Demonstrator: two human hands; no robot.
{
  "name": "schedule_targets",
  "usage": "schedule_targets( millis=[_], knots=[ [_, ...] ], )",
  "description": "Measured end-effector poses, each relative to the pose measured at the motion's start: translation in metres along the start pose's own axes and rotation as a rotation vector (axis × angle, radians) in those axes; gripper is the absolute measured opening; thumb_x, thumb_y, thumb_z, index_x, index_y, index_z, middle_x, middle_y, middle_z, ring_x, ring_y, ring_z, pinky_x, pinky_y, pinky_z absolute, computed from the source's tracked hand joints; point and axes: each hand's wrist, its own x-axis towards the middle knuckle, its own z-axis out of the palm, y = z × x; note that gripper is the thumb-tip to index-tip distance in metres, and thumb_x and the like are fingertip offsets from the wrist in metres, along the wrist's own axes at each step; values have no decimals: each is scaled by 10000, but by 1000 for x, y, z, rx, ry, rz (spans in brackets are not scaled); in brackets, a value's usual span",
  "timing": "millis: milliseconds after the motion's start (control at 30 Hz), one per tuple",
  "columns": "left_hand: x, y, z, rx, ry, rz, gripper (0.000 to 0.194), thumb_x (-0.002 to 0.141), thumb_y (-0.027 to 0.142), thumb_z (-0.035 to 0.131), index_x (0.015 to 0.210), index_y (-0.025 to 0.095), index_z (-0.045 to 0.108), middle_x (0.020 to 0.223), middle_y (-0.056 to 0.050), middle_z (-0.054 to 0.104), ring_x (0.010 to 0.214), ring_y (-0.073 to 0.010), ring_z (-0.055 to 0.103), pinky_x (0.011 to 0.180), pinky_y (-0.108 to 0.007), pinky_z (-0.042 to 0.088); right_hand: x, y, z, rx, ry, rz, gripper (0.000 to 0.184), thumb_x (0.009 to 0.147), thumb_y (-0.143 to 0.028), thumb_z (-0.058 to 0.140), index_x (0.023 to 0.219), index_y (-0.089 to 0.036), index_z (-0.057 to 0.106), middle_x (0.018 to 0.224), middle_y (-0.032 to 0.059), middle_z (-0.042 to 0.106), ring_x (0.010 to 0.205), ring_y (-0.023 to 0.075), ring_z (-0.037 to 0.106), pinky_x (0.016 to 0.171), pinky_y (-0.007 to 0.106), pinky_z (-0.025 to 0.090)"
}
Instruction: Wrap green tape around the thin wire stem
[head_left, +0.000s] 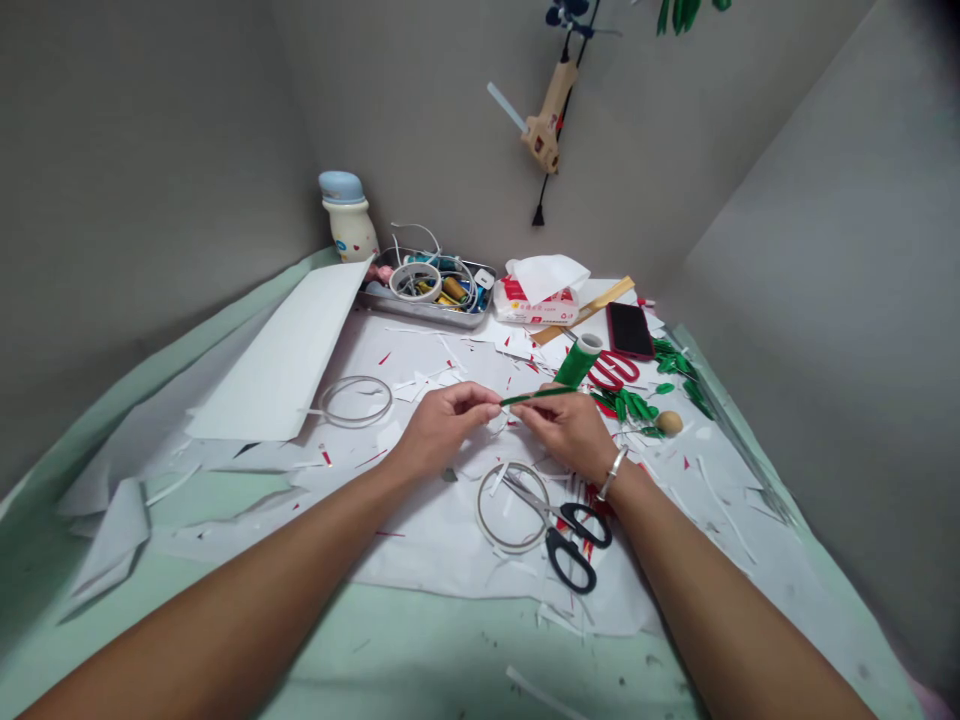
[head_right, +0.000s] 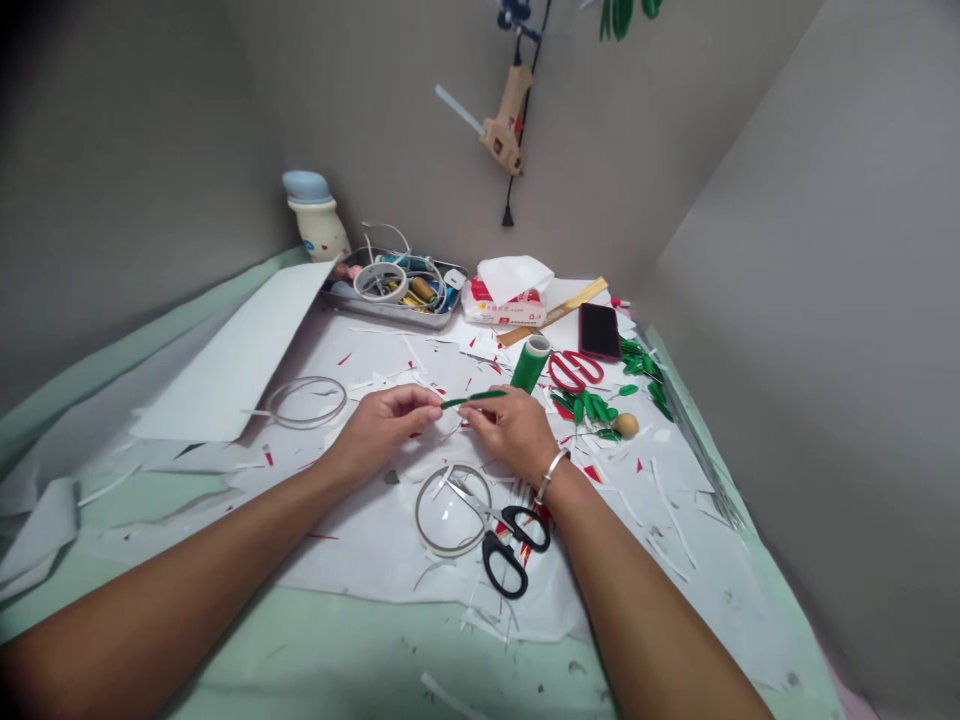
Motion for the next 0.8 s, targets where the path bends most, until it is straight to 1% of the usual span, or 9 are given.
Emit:
schedule_targets(
  millis=[100,200,300,333,400,500,567,700,800],
  knots=[
    [3,-3,-1,-7,102,-13,252,747,367,627,886,164,677,828,-24,674,694,-129,576,625,-244,447,-2,-8,4,-119,-104,-112,130,848,-234,592,841,-208,719,692,17,646,672,138,543,695,269,398],
    [5,-7,-2,103,176,30,197,767,323,607,865,170,684,858,-28,686,755,-146,597,685,-262,460,-4,-15,4,-209,-167,-204,141,862,-249,574,844,-217,710,656,8,604,668,138,514,689,271,371],
    [4,-8,-3,329,224,120,149,791,260,577,850,181,688,852,-24,669,773,-148,595,731,-273,449,-4,-19,1,-253,-131,-286,171,881,-282,550,863,-214,706,670,17,597,688,145,504,682,280,354],
    [3,-9,-3,415,223,159,144,798,239,564,848,186,689,850,-22,656,772,-147,591,731,-273,442,-4,-20,0,-252,-102,-303,181,886,-291,544,870,-212,706,674,19,597,685,145,501,676,282,350],
    [1,-10,-2,566,176,230,159,812,204,538,860,198,689,839,-20,627,763,-146,579,710,-271,430,-3,-20,-2,-223,-40,-306,196,891,-305,539,873,-208,709,670,21,595,663,140,495,661,282,349],
    [-1,-12,0,680,76,296,181,824,185,520,879,211,690,823,-20,599,754,-145,566,686,-264,420,-1,-16,-4,-134,31,-230,192,883,-303,554,854,-204,716,639,15,588,636,136,498,658,279,370],
    [-1,-13,1,663,10,325,187,830,185,517,888,212,693,826,-22,599,762,-143,565,685,-260,419,0,-11,-6,-32,68,-136,175,872,-289,568,840,-203,717,645,13,604,640,135,517,663,272,395],
    [-1,-10,2,439,-122,338,173,819,189,540,870,215,703,860,-17,634,793,-130,580,732,-254,432,2,-1,-9,184,139,67,153,841,-293,600,833,-199,720,733,18,663,656,128,562,620,245,431],
    [-1,-4,2,217,-124,212,133,792,255,593,838,205,707,857,-16,665,793,-134,590,739,-259,443,2,4,-9,210,134,130,160,834,-301,602,825,-197,723,759,20,680,675,132,583,628,244,440]
  ],
)
